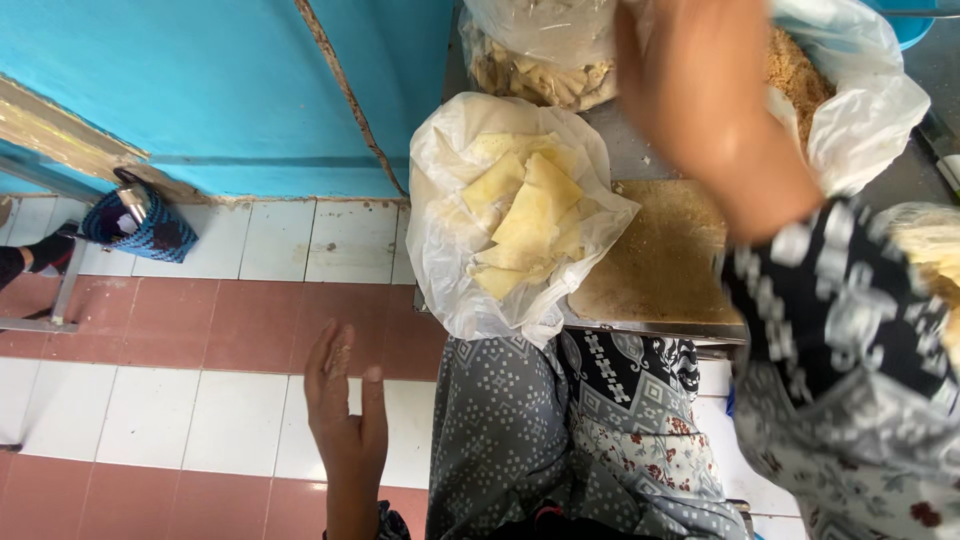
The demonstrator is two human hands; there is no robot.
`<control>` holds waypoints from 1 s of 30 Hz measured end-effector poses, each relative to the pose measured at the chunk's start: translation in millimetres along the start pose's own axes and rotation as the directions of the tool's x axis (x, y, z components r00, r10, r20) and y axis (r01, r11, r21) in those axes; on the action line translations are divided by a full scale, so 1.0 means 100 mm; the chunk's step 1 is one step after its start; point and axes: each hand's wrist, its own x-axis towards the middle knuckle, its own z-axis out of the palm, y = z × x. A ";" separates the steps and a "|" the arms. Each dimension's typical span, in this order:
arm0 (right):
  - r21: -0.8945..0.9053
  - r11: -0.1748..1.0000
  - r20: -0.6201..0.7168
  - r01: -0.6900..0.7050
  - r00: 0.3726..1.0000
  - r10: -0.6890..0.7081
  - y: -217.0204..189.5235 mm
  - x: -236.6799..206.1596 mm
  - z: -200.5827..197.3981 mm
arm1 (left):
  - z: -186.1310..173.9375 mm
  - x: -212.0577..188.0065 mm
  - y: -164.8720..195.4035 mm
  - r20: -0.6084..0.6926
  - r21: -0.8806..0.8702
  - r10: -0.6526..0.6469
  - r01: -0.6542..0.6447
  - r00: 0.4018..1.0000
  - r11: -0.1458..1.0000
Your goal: The person sits at a small table and folds thin dough wrappers around a brown sugar filling, pinching the edges closed by hand. They scoop filling with a spoon from a bag, fold each wrapper into a filled parcel, and place finished parcels into a plastic bag.
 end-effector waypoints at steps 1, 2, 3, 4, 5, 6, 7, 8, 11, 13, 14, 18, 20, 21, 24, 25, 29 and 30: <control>0.279 0.960 0.128 -0.010 0.991 -0.027 -0.21 -0.14 -0.06 | 0.04 0.02 0.02 0.011 -0.002 0.022 -0.022 1.000 1.000; 0.537 0.842 0.238 -0.055 0.967 -0.089 -0.38 -0.24 -0.09 | 0.09 0.06 0.05 0.022 0.000 0.045 -0.045 0.999 0.999; 0.590 0.807 0.233 0.004 0.956 -0.176 -0.57 -0.32 -0.07 | 0.12 0.07 0.09 0.037 0.004 0.062 -0.062 0.997 0.998; 0.639 0.766 0.220 0.061 0.941 -0.258 -0.70 -0.39 -0.05 | 0.16 0.09 0.14 0.054 -0.024 0.087 -0.086 0.995 0.996; 0.555 0.824 0.215 0.111 0.938 -0.271 -0.76 -0.44 -0.04 | 0.22 0.11 0.19 0.070 -0.055 0.114 -0.110 0.991 0.992; 0.465 0.870 0.212 0.162 0.934 -0.287 -0.81 -0.48 -0.02 | 0.28 0.13 0.26 0.085 -0.085 0.141 -0.133 0.986 0.987; 0.371 0.905 0.212 0.207 0.930 -0.300 -0.84 -0.54 -0.02 | 0.33 0.14 0.33 0.095 -0.169 0.144 -0.126 0.985 0.977; 0.446 0.890 0.230 0.100 0.947 -0.222 -0.83 -0.58 -0.04 | 0.40 0.14 0.40 0.103 -0.253 0.149 -0.119 0.984 0.960; 0.657 0.723 0.279 -0.214 0.960 0.030 -0.77 -0.66 -0.07 | 0.71 0.31 0.56 0.096 -0.356 0.142 -0.099 0.985 0.929; 0.788 0.481 0.309 -0.385 0.922 0.231 -0.72 -0.69 -0.06 | 0.91 0.46 0.64 0.105 -0.406 0.125 -0.072 0.987 0.911; 0.848 0.318 0.349 -0.424 0.898 0.268 -0.71 -0.69 -0.03 | 1.01 0.54 0.66 0.122 -0.444 0.114 -0.048 0.986 0.895; 0.875 -0.153 0.484 -0.460 0.818 0.310 -0.66 -0.75 0.03 | 1.29 0.78 0.70 0.323 -0.778 -0.036 0.287 0.946 0.559; 0.858 -0.231 0.512 -0.459 0.803 0.306 -0.65 -0.82 0.01 | 1.27 0.77 0.68 0.473 -0.789 -0.115 0.478 0.874 0.386; 0.853 -0.252 0.519 -0.457 0.796 0.312 -0.65 -0.88 -0.02 | 1.27 0.75 0.68 0.549 -0.772 -0.143 0.566 0.823 0.289; 0.835 -0.301 0.546 -0.461 0.765 0.343 -0.65 -1.03 -0.13 | 1.28 0.57 0.70 0.501 -0.849 -0.090 0.509 0.861 0.143; 0.828 -0.315 0.556 -0.463 0.753 0.353 -0.66 -1.09 -0.18 | 1.30 0.51 0.71 0.515 -0.848 -0.079 0.521 0.854 0.100; 0.856 -0.171 0.507 -0.488 0.725 0.467 -0.75 -1.29 -0.42 | 1.33 0.29 0.79 0.520 -0.836 -0.058 0.522 0.852 0.172; 0.857 -0.097 0.480 -0.507 0.714 0.509 -0.79 -1.35 -0.48 | 1.33 0.25 0.82 0.511 -0.825 -0.058 0.508 0.858 0.249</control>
